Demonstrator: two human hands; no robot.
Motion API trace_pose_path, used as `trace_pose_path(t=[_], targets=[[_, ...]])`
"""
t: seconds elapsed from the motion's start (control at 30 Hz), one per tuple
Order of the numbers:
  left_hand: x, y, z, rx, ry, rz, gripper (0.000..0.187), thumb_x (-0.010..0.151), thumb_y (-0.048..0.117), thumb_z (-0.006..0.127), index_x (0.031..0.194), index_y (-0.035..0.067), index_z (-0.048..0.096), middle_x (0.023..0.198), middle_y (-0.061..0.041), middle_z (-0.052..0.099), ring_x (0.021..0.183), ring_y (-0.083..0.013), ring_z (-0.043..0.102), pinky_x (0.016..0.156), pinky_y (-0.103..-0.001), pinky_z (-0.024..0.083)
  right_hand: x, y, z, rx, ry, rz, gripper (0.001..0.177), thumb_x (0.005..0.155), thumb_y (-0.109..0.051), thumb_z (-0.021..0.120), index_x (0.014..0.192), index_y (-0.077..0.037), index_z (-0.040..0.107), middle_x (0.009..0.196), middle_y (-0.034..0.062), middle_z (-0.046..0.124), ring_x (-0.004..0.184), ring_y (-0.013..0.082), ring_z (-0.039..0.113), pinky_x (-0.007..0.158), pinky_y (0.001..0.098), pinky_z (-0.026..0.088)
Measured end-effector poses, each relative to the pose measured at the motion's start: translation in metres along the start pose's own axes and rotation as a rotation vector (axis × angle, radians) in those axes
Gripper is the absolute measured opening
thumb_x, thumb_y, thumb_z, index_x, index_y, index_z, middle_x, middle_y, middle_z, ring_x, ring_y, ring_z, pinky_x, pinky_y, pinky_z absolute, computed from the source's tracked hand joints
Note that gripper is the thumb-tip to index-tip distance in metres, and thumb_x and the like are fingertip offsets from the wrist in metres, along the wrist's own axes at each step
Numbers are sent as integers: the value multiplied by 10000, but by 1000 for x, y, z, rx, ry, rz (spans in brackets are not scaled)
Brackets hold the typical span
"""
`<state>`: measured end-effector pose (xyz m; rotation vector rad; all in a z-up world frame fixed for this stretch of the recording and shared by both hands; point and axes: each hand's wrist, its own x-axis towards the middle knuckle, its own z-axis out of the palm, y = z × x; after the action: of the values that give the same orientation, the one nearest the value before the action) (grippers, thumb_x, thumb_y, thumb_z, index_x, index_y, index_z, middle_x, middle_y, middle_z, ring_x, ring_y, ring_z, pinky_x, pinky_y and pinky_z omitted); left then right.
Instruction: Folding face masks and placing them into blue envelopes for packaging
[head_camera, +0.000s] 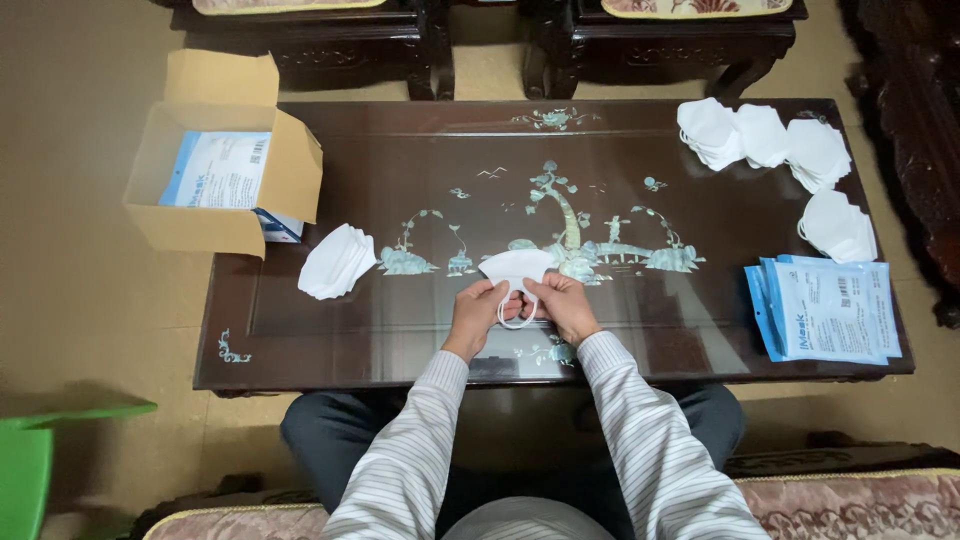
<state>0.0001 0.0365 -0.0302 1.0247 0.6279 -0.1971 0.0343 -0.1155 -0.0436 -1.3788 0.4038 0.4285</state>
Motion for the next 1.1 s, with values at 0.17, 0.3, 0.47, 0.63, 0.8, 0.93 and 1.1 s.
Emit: trace_pose_path(t=[0.17,0.3,0.47,0.63,0.8,0.93,1.1], targets=[[-8,6,-2,4,-59,-8,268,930,101,746,1113,-69,649,932,-246,726,730,-284,765,675,-408,674,-4,1,2,1,-19,-42,196,908,-141,785,806,-16,674,668,116,707,550,214,740,528,316,646],[-7,7,-2,19,-65,-6,268,930,88,733,1133,-65,649,964,-260,734,754,-288,773,676,-403,675,-5,5,-6,-4,-49,-63,119,913,-83,751,844,-6,692,675,59,688,602,205,753,588,333,657],[-10,10,-3,5,-77,-18,246,933,62,694,1145,-53,647,970,-260,730,773,-288,773,700,-405,675,-9,3,-6,16,-68,-66,75,904,-52,745,906,19,722,720,88,711,607,212,754,580,340,665],[-13,12,-1,-5,-78,-26,233,926,38,679,1139,-52,649,947,-227,724,756,-259,765,695,-387,674,-16,-4,-4,25,-67,-56,86,886,-31,743,952,24,736,762,97,735,602,200,752,579,328,666],[5,-7,-4,58,-12,-14,262,800,-34,770,1050,-40,691,820,-232,705,659,-265,752,629,-355,668,-35,-29,1,175,-41,-4,62,871,-16,657,884,15,709,636,167,644,442,227,657,548,386,665],[12,-15,-20,111,-35,39,115,844,-17,706,927,29,771,822,-157,690,713,-176,697,623,-297,641,1,4,-24,165,-54,61,293,817,-42,696,1099,13,749,822,115,721,688,235,763,668,392,670],[-61,50,14,-333,-176,-163,848,986,721,452,1521,66,398,1476,-117,534,1377,-251,515,1183,-399,397,23,36,-17,84,154,-68,392,796,-47,852,1159,15,719,928,123,772,732,196,765,653,321,662]])
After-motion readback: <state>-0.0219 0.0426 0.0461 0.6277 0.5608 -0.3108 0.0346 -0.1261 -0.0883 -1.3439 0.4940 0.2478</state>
